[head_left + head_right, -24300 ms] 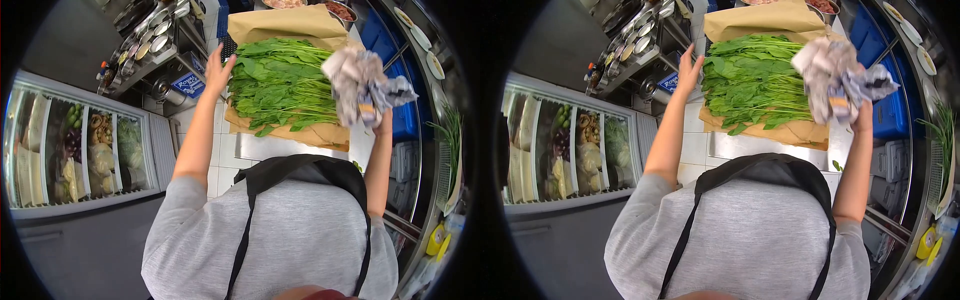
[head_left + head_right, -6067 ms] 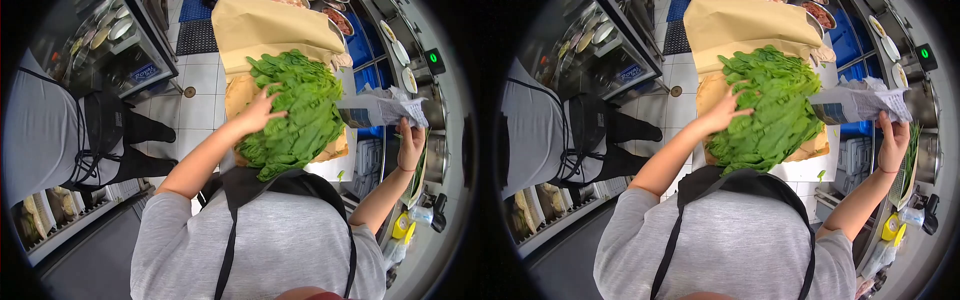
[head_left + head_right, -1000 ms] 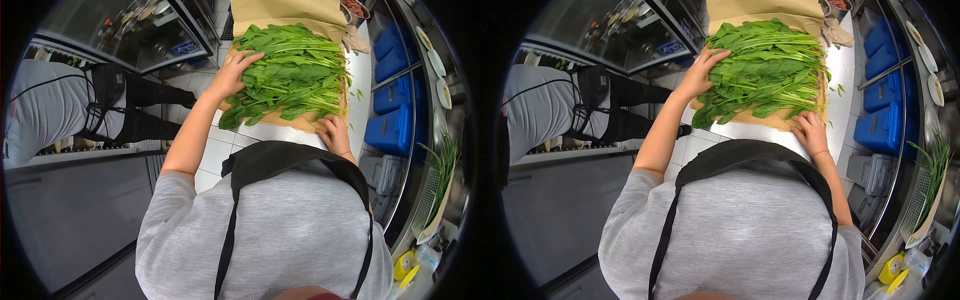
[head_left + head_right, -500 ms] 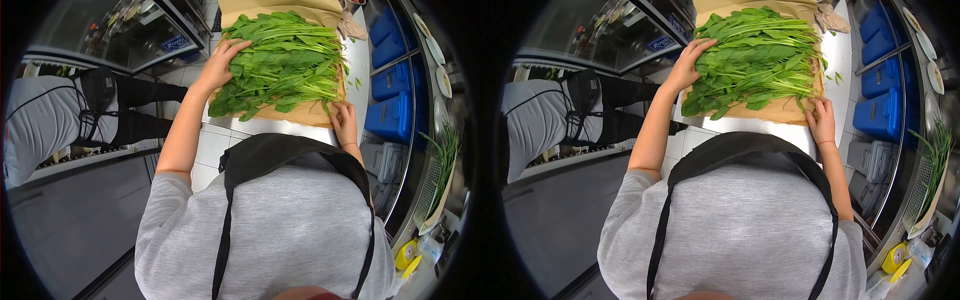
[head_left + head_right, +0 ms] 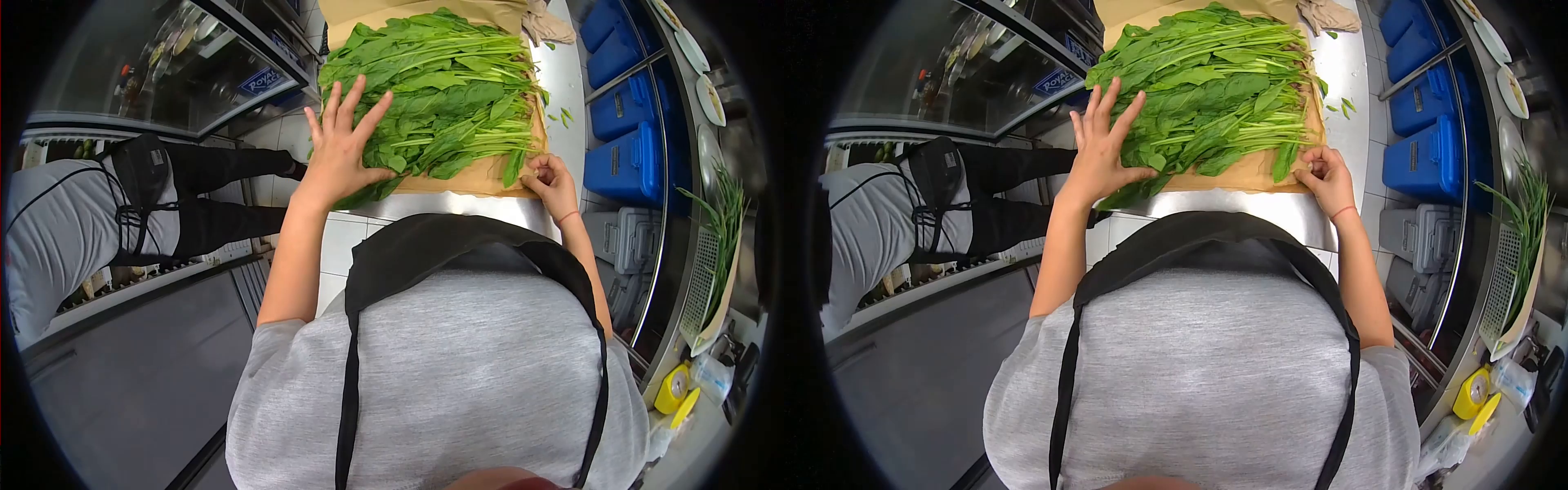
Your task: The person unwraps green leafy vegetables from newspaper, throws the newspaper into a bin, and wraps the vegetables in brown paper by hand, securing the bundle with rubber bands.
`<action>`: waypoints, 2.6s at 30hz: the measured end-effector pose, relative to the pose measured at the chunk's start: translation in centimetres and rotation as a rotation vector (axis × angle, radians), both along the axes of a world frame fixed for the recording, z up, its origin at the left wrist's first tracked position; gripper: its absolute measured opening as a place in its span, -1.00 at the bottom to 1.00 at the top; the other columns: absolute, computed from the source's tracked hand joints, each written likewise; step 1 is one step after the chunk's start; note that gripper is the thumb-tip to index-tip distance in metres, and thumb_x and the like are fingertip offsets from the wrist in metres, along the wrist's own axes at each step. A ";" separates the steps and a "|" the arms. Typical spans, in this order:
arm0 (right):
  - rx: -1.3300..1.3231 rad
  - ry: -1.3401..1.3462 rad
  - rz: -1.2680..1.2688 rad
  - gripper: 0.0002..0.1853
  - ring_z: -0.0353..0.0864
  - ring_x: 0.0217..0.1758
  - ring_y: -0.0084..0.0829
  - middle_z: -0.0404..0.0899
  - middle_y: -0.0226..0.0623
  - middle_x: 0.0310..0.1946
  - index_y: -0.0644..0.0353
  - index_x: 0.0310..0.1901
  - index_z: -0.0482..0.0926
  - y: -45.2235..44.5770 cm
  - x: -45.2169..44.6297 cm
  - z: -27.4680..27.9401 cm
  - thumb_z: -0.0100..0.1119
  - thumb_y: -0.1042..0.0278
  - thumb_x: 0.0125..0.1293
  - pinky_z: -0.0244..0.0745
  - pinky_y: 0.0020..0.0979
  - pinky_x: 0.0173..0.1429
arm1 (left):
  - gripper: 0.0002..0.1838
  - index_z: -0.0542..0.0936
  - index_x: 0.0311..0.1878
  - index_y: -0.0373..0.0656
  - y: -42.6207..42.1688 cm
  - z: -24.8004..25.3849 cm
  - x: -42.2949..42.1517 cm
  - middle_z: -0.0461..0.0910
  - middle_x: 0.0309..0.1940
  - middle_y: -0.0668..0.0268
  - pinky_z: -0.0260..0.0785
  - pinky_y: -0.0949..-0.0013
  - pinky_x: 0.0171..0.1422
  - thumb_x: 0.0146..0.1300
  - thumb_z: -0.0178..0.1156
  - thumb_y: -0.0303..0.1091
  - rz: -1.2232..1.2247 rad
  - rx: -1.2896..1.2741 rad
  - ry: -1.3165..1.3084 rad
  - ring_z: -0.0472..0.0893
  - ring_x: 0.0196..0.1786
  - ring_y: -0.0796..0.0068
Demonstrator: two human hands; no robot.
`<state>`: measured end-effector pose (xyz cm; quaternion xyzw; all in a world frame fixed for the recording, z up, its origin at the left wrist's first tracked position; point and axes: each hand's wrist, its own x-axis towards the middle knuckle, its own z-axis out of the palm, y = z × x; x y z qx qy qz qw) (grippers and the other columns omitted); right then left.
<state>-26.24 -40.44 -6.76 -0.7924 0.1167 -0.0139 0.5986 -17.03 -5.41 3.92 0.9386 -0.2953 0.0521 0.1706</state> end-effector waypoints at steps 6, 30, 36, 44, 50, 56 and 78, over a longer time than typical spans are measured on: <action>0.290 0.204 -0.065 -0.77 0.50 -0.33 -0.63 0.54 -0.45 -0.35 0.24 -0.22 0.52 -1.7 -1.5 3.0 0.18 0.65 0.04 0.44 -0.62 -0.17 | 0.00 0.25 0.32 0.50 -0.5 -2.2 0.2 -0.10 0.46 0.38 -0.19 -0.50 0.32 -0.25 0.41 -0.48 0.040 0.099 -0.016 -0.13 0.48 0.03; -0.490 0.027 0.059 -0.55 0.50 -0.31 -0.48 0.47 -0.30 -0.23 0.23 -0.02 0.48 -3.9 2.9 2.5 0.36 0.33 0.04 0.45 -0.46 -0.18 | -0.10 0.35 0.28 0.42 -0.8 -2.0 -3.1 -0.10 0.45 0.21 -0.35 -0.45 0.36 -0.29 0.46 0.03 -0.060 -0.085 -0.070 -0.21 0.48 -0.07; -0.599 0.158 -0.083 -0.48 0.49 -0.30 -0.29 0.46 -0.23 -0.29 0.22 -0.04 0.46 -0.4 1.2 2.5 0.42 0.27 -0.06 0.45 -0.33 -0.16 | -0.32 0.41 0.21 0.48 0.7 -6.1 -1.0 0.02 0.40 0.25 -0.16 -0.36 0.37 -0.02 0.31 -0.35 -0.038 -0.033 -0.160 0.00 0.42 -0.05; -0.772 -0.029 -0.030 -0.62 0.47 -0.32 -0.16 0.42 -0.17 -0.23 0.24 -0.12 0.45 -0.9 1.3 0.5 0.32 0.33 0.02 0.43 -0.27 -0.12 | -0.76 0.59 -0.23 0.22 -0.1 -6.7 -3.5 0.22 0.34 0.46 -0.36 -0.47 0.34 -0.04 0.31 -0.23 -0.260 -0.044 -0.303 0.11 0.41 0.20; -0.500 0.084 -0.123 -0.59 0.46 -0.33 -0.38 0.40 -0.21 -0.21 0.20 -0.04 0.42 -0.5 1.3 2.0 0.30 0.44 0.05 0.44 -0.45 -0.29 | -0.75 0.57 -0.32 0.03 -0.4 -8.7 -3.4 0.22 0.34 0.42 -0.46 -0.54 0.30 -0.01 0.33 -0.09 -0.228 0.016 -0.136 0.12 0.39 0.13; -0.782 -0.076 -0.063 -0.66 0.52 -0.19 -0.20 0.41 -0.16 -0.17 0.17 -0.04 0.48 -1.5 2.0 1.6 0.22 0.43 0.12 0.48 -0.31 -0.08 | -0.78 0.47 -0.47 -0.04 -1.4 -9.9 -3.0 0.26 0.30 0.45 -0.37 -0.54 0.30 -0.06 0.32 -0.23 -0.183 -0.022 -0.237 0.16 0.36 0.15; -0.811 -0.495 0.241 -0.69 0.40 0.02 -0.28 0.48 -0.41 -0.12 -0.02 -0.12 0.58 1.4 3.1 5.1 0.28 0.13 0.10 0.19 -0.26 0.12 | -0.84 0.50 -0.37 -0.04 -1.0 -6.7 -2.3 0.31 0.23 0.52 -0.28 -0.46 0.34 0.05 0.27 -0.26 -0.176 -0.049 -0.101 0.24 0.29 0.27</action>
